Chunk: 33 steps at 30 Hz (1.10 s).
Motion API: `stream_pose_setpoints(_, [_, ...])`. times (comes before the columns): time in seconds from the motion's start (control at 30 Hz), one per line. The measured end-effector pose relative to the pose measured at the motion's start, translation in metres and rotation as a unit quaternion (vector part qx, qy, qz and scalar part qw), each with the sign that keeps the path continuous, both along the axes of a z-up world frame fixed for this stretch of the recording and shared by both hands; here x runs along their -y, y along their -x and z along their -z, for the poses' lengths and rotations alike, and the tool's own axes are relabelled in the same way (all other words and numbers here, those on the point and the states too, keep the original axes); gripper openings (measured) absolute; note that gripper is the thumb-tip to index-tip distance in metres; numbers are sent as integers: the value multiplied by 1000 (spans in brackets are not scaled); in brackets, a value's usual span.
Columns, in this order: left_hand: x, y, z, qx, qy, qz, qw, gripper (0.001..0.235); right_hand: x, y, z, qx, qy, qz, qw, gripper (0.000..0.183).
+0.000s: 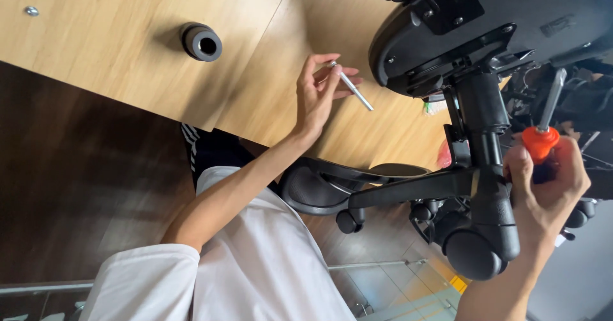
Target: The person assembles an office chair on a wooden table, using a screwdriver to drive screws that attach the seat and armrest assembly to the chair base. They hold the chair parts steady with one hand while screwing with the other, pick up screws and a hex key from the table, flip and reposition the chair, and continue driving screws into the seat mechanism.
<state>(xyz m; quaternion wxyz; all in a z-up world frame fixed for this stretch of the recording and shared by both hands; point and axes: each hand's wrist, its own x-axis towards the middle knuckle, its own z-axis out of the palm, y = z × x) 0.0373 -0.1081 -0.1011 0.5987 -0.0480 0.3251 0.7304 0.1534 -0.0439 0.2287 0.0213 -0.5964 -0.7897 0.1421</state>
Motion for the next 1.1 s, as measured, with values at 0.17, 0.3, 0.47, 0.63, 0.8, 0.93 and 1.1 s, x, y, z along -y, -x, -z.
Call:
stream_pose_setpoints(0.17, [-9,24,-15,-36,-26,-10,999,30,1,32,2,-55,31,37,997,34])
stream_pose_setpoints(0.3, [-9,29,-10,-41,11,8,999,29,-1,15,4,-81,48,22,995,26])
stream_pose_setpoints(0.47, [0,13,-15,-2,19,9,1000,30,0,15,9,-128,71,28,989,21])
stream_pose_setpoints(0.63, [11,-8,-13,31,5,15,999,27,-1,19,11,-135,68,35,988,23])
stream_pose_setpoints(0.8, [13,-15,-5,81,24,18,996,23,-3,14,11,-94,65,-9,993,29])
stream_pose_setpoints(0.93, [14,-17,5,73,38,23,996,26,-3,16,11,-96,64,-7,993,31])
stream_pose_setpoints(1.1, [21,-33,23,102,75,25,992,30,-1,16,11,-95,60,-5,994,33])
